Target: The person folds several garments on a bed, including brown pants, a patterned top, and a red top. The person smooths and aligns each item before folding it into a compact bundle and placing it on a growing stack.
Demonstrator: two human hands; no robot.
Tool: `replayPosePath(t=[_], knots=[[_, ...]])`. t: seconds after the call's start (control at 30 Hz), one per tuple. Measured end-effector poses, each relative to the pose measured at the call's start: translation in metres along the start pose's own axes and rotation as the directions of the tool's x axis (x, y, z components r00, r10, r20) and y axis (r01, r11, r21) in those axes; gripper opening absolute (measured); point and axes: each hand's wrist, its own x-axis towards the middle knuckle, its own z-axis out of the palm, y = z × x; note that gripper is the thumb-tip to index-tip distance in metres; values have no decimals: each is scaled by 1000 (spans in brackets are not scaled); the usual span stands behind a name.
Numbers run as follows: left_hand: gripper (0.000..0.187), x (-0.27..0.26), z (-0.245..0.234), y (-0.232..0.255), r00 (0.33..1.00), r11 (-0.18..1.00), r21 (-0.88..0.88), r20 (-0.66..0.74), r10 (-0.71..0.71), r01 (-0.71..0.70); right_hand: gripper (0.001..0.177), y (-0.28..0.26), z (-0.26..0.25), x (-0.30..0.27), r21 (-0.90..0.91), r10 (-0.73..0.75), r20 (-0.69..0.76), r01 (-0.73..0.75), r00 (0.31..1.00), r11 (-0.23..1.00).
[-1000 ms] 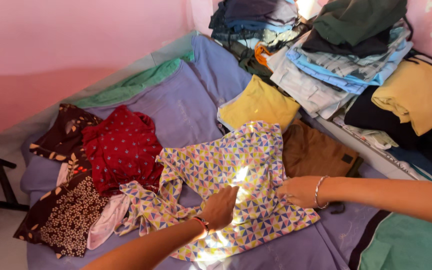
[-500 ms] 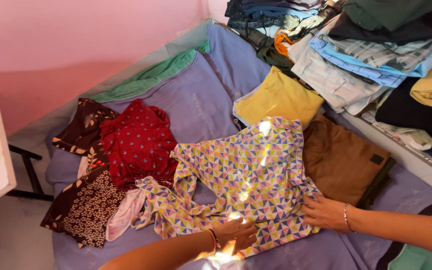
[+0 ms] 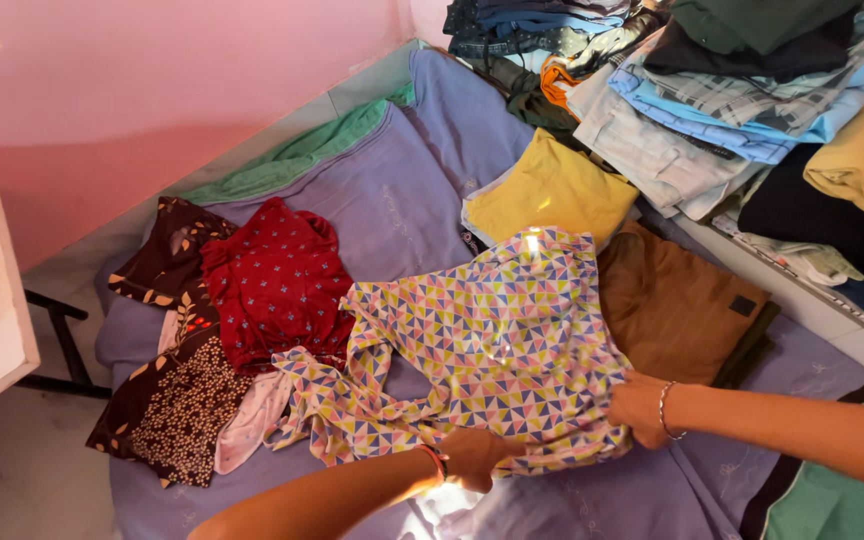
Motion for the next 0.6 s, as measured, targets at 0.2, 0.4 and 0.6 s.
replayPosePath(t=[0.2, 0.4, 0.6], knots=[[82, 15, 84, -33, 952, 865, -479, 167, 258, -151, 20, -28, -8, 0, 413, -156, 315, 13, 936, 911], [64, 33, 56, -55, 931, 929, -370, 330, 160, -28, 31, -22, -31, 8, 587, -187, 355, -63, 916, 807], [44, 46, -97, -100, 985, 975, -143, -60, 161, -168, 43, 69, -60, 9, 705, 113, -52, -44, 992, 708]])
